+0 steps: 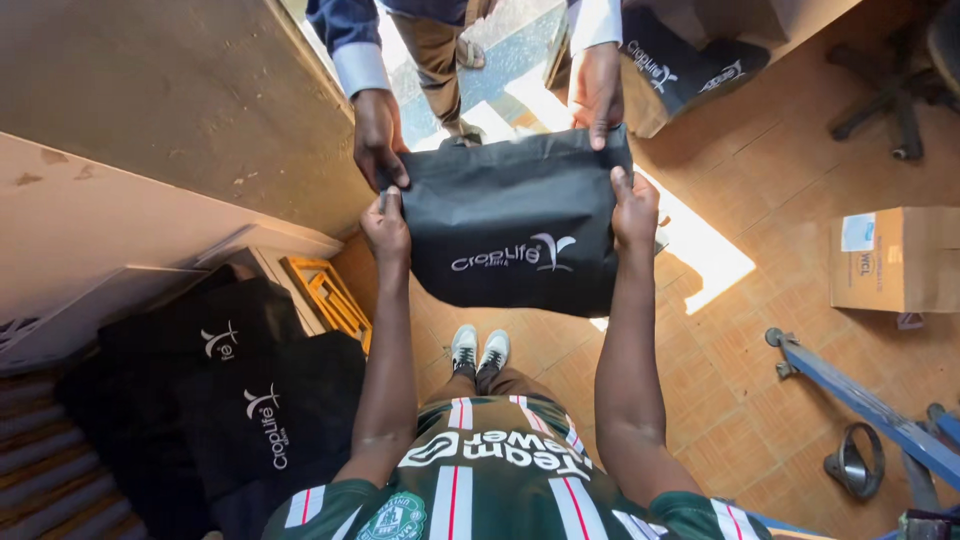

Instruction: The person repeatedly places a black bag onto a printing plate, presses down on the bag by hand, and hands the bag to another person.

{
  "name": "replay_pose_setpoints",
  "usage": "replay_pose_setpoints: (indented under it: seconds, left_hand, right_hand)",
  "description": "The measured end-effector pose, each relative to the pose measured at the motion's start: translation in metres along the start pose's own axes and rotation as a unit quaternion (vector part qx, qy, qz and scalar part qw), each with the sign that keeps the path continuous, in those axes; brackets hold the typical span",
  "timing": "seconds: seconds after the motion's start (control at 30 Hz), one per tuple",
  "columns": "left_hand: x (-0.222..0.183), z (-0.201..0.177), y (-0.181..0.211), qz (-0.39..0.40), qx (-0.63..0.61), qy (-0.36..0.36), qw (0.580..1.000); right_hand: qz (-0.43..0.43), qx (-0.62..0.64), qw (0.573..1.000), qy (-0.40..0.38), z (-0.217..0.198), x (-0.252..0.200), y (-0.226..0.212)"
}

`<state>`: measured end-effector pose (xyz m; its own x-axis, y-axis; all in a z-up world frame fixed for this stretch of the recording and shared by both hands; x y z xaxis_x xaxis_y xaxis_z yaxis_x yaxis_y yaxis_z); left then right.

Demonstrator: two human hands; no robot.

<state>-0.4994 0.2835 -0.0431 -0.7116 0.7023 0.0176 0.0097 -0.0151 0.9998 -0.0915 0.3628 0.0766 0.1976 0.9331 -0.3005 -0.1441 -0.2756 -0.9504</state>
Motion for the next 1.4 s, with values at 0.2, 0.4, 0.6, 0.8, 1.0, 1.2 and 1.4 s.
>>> replay_pose_setpoints:
  seconds: [0.2, 0.4, 0.6, 0.8, 1.0, 1.2, 1.4]
  left_hand:
    - [0.011, 0.006, -0.050, -0.026, 0.046, -0.044, 0.998]
    - [-0.012, 0.005, -0.024, -0.040, 0.123, -0.109, 0.986]
    - [-0.049, -0.003, -0.022, -0.122, 0.362, -0.256, 0.888]
    - [-0.090, 0.024, -0.002, -0.160, 0.219, -0.350, 0.897]
    - [-0.135, 0.073, 0.027, -0.029, 0.218, -0.460, 0.860]
    - [-0.208, 0.104, 0.046, 0.019, 0.219, -0.549, 0.806]
    - [-0.305, 0.134, 0.053, 0.059, 0.196, -0.644, 0.737]
  right_hand:
    - [0.019, -0.059, 0.998, 0.023, -0.052, 0.101, 0.108]
    - [0.057, -0.083, 0.993, -0.063, -0.005, 0.010, 0.018]
    - [0.047, -0.128, 0.990, -0.020, -0.085, 0.063, 0.176]
    - [0.092, -0.084, 0.992, 0.011, -0.080, -0.013, 0.144]
    - [0.079, -0.076, 0.992, 0.056, -0.108, -0.074, 0.141]
    - [0.068, -0.067, 0.989, 0.116, -0.164, -0.145, 0.151]
    - [0.032, -0.040, 0.982, 0.180, -0.243, -0.224, 0.153]
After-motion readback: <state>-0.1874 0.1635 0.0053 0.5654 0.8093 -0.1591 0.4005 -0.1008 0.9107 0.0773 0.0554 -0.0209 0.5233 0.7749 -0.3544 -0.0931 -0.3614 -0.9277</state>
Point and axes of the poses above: each hand's wrist, its own x-axis towards the middle knuckle, its own z-axis out of the palm, y = z × x, the point moved 7 cm from there along x, towards the middle knuckle, and after that the axes turned 8 degrees about z, right-handed, at the moved point
